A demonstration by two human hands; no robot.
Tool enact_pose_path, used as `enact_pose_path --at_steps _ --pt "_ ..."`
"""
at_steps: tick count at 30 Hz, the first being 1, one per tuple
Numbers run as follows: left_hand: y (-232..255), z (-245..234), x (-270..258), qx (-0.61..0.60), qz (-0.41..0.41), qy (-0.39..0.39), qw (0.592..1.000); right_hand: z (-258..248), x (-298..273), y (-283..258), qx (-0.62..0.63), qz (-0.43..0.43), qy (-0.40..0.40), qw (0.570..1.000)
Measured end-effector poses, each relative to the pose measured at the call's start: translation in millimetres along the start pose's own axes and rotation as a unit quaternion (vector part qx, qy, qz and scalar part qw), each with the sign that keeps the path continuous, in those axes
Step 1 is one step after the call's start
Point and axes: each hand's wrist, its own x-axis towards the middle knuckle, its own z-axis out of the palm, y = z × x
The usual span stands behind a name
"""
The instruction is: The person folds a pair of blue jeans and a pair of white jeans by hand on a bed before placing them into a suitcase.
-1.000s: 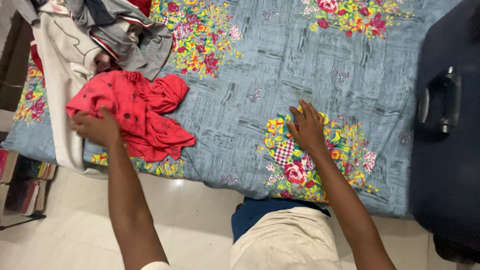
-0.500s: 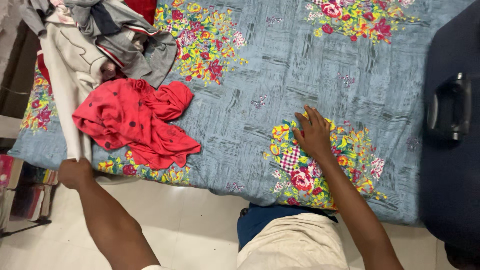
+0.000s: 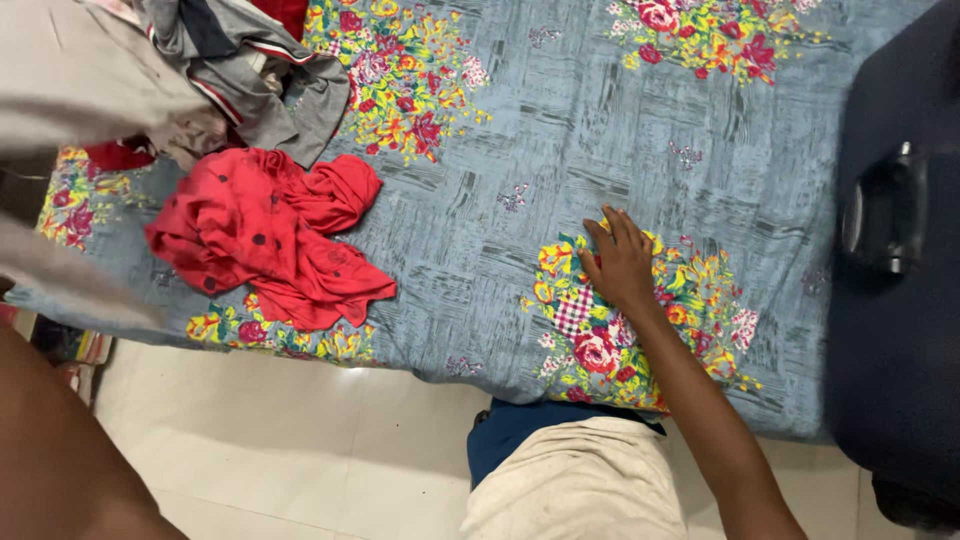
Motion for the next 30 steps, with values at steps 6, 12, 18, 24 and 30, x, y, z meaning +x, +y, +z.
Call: enact_pose_path --at_steps 6,12,18,24,30 --pt "157 22 -39 -0.216 0.121 0.0 0.969 2 -1 3 0.008 0.01 -0.008 1.0" --pt "317 -18 -334 -0.452 0.306 -0.214 0.81 30 -5 37 0.09 0.082 -0.015 0.992" --pt "268 -203 -573 -0.436 0.442 -0.596 0.51 23 -2 71 0.67 0.256 -0.135 0.683" --pt "213 -141 -568 -0.351 0.502 -0.651 0.448 -7 -8 35 0.58 0.254 -0.207 0.745" --pt "317 -23 -413 -0.293 0.468 -0.285 0.783 -47 -28 -5 0.527 0.085 -0.267 0.803"
